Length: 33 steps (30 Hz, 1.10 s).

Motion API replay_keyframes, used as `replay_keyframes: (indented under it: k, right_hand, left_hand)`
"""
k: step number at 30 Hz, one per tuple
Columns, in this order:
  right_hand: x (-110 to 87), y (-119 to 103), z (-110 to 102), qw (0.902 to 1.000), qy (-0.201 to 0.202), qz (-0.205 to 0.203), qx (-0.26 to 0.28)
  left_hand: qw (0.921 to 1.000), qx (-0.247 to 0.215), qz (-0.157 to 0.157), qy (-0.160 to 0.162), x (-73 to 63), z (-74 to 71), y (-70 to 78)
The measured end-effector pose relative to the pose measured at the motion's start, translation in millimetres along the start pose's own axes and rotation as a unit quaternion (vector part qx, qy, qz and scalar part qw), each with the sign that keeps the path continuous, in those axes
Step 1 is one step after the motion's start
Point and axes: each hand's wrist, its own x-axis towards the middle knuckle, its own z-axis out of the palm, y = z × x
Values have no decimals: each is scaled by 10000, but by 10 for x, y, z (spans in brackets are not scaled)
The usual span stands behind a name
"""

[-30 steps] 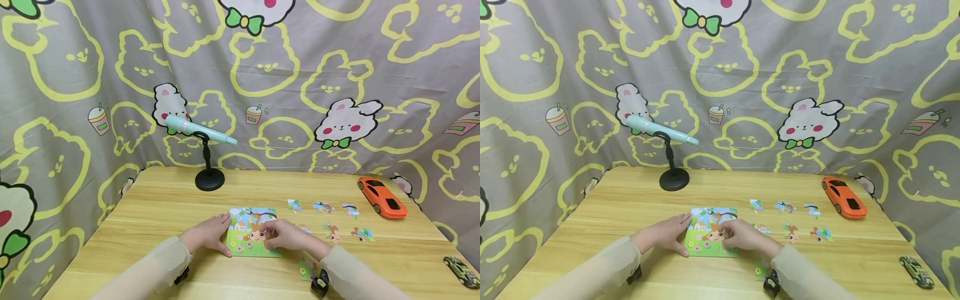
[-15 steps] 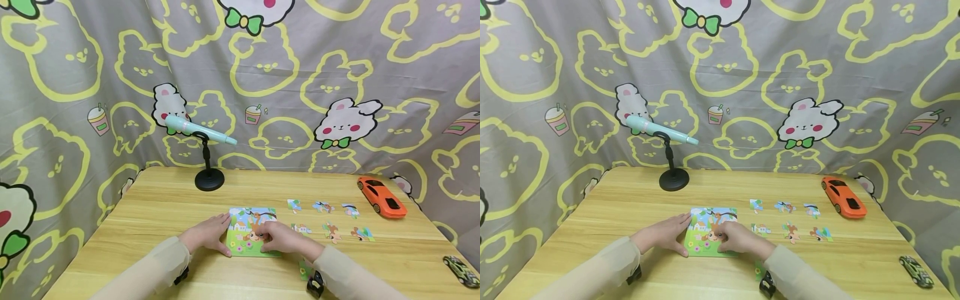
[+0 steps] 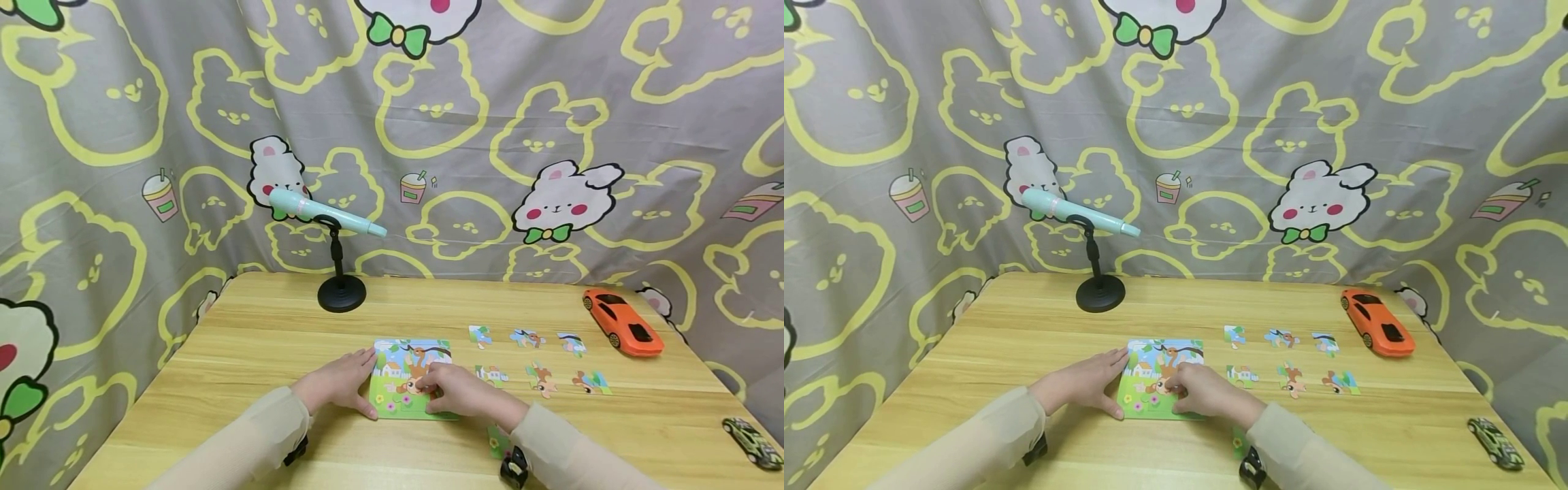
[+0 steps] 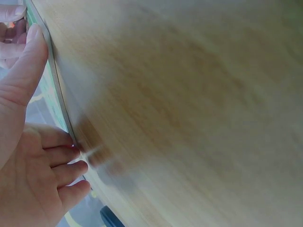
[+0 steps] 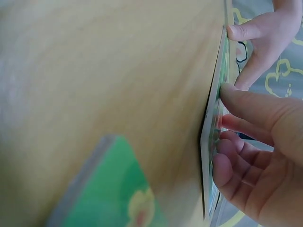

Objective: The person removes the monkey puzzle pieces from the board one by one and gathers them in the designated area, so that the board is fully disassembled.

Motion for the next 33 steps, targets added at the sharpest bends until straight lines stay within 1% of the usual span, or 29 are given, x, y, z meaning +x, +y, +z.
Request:
replay_keyframes:
  k: [7, 19, 21, 24, 29, 31, 33]
  right_hand:
    - [1, -14, -7, 10000, -15, -47, 77]
    - [33, 11, 0, 9996, -146, 30, 258]
    - [30, 14, -2, 9990, -137, 32, 415]
    - [20, 24, -9, 9968, -83, -51, 788]
    - [3, 36, -10, 9884, -5, 0, 1517]
    - [-2, 38, -5, 9858, 29, 64, 1679]
    - [-6, 41, -5, 9850, 87, 90, 1719]
  left_hand:
    - [10000, 19, -2, 3, -1, 4, -8]
    - [10000, 39, -11, -12, -5, 1, -12]
    - [10000, 57, 3, -3, -8, 1, -15]
    - [10000, 51, 25, 2, -14, 0, -12]
    - [10000, 61, 10, -30, -4, 0, -20]
    - [10000, 81, -1, -52, 7, 7, -28]
    - [9999, 80, -11, -74, 14, 11, -32]
